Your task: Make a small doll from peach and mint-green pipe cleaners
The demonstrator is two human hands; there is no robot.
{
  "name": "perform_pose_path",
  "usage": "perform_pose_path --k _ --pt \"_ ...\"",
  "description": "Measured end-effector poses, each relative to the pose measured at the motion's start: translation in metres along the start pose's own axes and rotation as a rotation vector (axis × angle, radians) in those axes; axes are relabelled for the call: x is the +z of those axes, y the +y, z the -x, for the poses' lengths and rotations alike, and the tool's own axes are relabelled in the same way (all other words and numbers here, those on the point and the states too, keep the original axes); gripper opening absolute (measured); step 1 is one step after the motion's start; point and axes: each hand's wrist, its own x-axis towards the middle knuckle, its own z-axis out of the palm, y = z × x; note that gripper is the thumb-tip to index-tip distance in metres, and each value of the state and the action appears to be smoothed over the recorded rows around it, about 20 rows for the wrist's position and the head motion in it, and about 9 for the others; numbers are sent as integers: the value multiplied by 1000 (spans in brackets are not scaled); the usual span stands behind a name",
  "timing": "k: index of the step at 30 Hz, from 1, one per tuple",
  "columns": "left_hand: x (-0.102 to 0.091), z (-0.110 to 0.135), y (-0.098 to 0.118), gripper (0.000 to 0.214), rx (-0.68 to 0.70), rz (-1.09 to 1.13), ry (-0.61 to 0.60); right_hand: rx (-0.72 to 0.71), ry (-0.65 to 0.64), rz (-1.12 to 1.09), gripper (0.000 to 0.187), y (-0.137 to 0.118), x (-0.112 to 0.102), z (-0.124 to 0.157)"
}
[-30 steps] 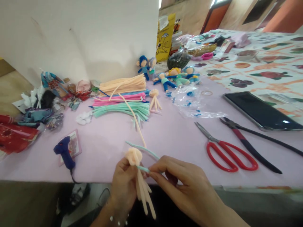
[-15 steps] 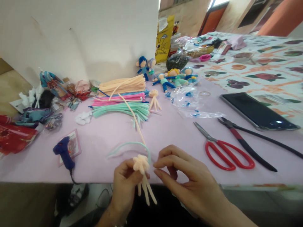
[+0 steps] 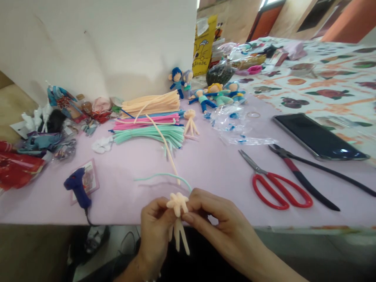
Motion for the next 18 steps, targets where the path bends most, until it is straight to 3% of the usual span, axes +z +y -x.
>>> perform_pose_path --k 8,12,15,18 --pt "6 2 -3 28 -73 13 20 38 -6 -1 28 1 -2 0" --pt "3 1 -2 26 -24 -73 46 75 91 1 11 1 -6 2" --pt "0 1 -2 24 17 -85 42 -53 162 101 11 0 -7 5" --pt "-3 0 -4 22 53 -106 30 -201 127 238 17 0 -5 8"
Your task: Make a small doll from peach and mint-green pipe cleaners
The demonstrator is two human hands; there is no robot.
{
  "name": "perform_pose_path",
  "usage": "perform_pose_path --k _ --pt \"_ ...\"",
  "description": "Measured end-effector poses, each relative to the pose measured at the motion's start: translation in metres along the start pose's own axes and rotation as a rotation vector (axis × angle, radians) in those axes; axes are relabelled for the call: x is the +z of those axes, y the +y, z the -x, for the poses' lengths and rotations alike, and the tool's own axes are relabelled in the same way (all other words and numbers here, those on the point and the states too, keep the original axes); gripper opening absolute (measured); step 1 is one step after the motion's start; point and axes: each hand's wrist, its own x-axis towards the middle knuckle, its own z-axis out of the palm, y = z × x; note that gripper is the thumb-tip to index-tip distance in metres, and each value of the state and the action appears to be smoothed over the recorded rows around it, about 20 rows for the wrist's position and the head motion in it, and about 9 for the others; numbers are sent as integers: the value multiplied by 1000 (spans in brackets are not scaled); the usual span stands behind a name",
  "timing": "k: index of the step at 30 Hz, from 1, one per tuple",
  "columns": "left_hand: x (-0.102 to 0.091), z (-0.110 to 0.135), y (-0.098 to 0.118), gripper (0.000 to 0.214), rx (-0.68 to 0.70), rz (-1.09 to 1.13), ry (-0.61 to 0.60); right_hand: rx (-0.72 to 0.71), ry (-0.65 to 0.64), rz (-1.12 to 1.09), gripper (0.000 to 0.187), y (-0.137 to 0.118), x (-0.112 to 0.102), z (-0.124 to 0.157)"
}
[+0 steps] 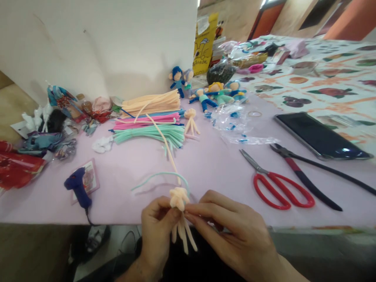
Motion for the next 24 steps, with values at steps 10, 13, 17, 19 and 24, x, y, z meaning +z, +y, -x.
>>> perform_pose_path --k 10,13,17,19,24 --pt "-5 2 0 14 92 -154 -67 -18 -26 63 17 2 7 1" --pt "-5 3 -1 14 110 -160 -61 -98 -34 103 20 2 7 0" --pt "-5 3 -3 16 87 -157 -54 -208 -20 140 21 1 8 1" --pt "-4 3 -2 16 79 -164 -53 -220 -19 165 22 1 8 2" --pt "-3 1 4 15 76 -103 -127 -120 -42 59 19 -2 2 3"
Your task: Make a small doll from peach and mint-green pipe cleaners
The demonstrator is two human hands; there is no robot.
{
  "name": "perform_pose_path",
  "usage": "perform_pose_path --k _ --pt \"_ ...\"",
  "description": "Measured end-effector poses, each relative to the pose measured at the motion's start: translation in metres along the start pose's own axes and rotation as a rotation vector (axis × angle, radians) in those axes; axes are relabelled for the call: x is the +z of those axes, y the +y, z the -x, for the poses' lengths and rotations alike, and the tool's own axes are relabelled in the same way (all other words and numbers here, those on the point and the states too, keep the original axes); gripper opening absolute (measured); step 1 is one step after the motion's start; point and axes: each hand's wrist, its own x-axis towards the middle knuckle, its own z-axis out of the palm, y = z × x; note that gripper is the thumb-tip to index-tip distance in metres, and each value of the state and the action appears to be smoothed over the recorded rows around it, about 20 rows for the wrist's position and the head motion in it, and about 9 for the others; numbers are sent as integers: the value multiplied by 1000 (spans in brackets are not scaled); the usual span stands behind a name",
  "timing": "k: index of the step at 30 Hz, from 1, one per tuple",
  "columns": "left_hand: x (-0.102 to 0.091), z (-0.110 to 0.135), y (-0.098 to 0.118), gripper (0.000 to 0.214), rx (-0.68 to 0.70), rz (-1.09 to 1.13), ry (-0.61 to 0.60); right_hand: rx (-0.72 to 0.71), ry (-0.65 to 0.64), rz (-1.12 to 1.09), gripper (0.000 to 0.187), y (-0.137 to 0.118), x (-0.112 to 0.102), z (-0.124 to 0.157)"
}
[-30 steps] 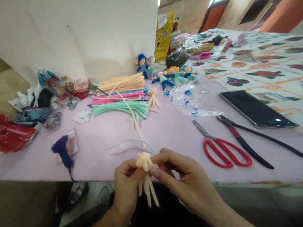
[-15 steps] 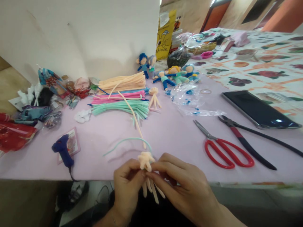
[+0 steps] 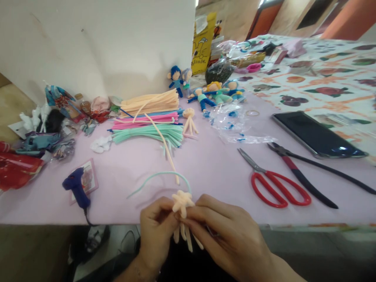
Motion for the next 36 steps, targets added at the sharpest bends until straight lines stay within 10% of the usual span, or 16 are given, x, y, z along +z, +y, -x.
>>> perform_pose_path --k 9,15,28,36 --pt "-4 0 0 27 -241 158 -25 430 -45 -211 15 6 -14 -13" --pt "-9 0 -5 14 -95 108 -163 536 -193 -333 20 6 -11 -15" --pt "-9 2 -15 9 104 31 -81 477 -143 -281 22 4 -3 -10" --pt "-5 0 -4 14 -139 149 -110 542 -227 -303 17 4 -13 -13"
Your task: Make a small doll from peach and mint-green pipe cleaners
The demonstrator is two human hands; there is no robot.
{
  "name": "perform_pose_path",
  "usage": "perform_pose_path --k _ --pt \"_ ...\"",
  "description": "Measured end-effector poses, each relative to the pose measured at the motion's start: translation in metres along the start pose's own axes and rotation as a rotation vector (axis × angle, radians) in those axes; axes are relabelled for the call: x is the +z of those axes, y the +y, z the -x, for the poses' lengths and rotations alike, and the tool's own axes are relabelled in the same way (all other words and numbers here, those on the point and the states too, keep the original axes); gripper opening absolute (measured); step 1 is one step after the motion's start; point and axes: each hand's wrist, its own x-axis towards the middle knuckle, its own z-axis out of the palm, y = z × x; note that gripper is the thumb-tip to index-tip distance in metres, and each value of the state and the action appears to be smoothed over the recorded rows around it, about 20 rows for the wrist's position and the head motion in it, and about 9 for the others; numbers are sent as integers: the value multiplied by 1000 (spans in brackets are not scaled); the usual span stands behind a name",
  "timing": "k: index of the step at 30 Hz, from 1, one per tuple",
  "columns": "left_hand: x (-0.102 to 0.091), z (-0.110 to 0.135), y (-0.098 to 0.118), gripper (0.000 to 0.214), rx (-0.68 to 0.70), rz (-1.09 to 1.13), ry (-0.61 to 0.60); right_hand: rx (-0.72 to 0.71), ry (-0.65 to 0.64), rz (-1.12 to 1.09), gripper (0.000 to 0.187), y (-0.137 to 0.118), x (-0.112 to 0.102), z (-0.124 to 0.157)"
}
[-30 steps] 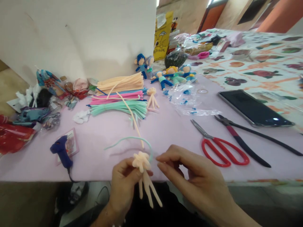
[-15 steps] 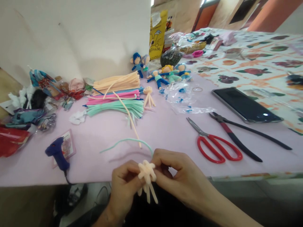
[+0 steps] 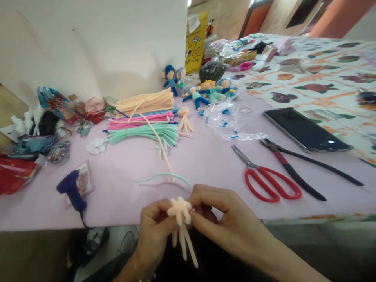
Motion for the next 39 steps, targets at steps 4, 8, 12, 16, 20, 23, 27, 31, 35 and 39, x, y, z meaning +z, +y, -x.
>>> perform_pose_path --k 4,8,12,16,20,23,27,31,35,39 --pt "2 0 2 24 -171 130 51 86 -17 -57 16 -1 -8 -3" --pt "1 0 0 28 -257 157 26 101 -36 -125 15 1 -8 -6" --pt "-4 2 -2 24 -243 65 -50 108 -114 -131 13 4 -6 -6" --pt "-12 4 -4 21 -182 -57 -109 86 -173 -130 17 5 -7 -4" --pt "-13 3 -1 18 -73 -144 -146 96 -191 -144 16 3 -5 -3" --pt "-10 2 3 20 -24 -212 -178 153 -183 -161 18 2 -4 -3" --pt "-9 3 7 22 18 -261 -174 127 -186 -138 15 2 -5 -1" --pt "-12 4 6 24 7 -255 -205 39 -221 -124 7 4 -6 -1" --pt "-13 4 5 22 16 -233 -205 -49 -238 -111 10 7 -7 -3" --pt "-14 4 9 20 25 -243 -194 -66 -237 -67 9 7 -11 -4"
